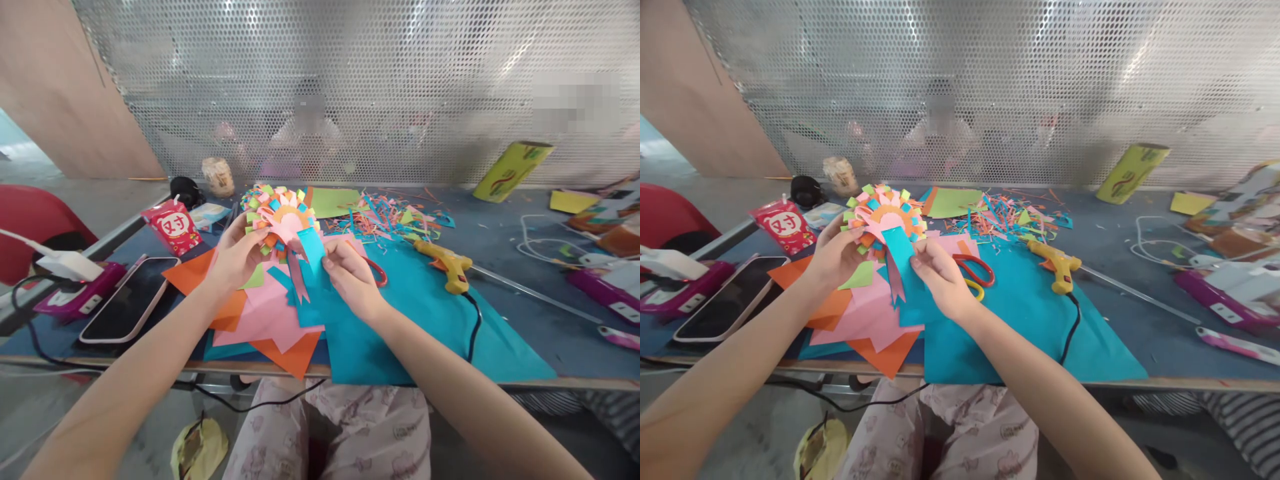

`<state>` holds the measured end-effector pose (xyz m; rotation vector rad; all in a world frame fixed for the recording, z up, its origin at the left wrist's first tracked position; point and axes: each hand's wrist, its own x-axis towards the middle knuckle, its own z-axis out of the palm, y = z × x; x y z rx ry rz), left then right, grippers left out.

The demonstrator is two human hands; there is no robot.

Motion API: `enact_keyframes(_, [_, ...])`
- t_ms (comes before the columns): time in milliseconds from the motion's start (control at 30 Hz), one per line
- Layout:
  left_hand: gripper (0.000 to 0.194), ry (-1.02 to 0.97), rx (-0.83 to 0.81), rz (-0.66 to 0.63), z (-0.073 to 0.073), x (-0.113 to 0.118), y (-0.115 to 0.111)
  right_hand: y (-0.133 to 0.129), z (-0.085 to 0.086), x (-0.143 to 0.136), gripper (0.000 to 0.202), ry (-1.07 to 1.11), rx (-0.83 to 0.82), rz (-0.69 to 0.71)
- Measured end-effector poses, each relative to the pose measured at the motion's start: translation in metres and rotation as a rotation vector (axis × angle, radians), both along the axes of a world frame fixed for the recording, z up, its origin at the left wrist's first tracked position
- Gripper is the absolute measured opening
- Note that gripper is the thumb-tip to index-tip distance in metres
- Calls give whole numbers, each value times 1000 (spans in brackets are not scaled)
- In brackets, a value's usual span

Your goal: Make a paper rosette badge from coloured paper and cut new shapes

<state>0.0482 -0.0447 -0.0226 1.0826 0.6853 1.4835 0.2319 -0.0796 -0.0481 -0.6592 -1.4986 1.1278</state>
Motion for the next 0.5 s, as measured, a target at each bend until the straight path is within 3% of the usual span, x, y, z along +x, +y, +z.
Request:
enact_keyframes(300, [11,-63,-48,62,1,-11,10,-1,17,10,22,-118,42,-202])
enact_keyframes(500, [9,-84,-46,82,2,-15,10,3,19,9,22,-262,61,-190])
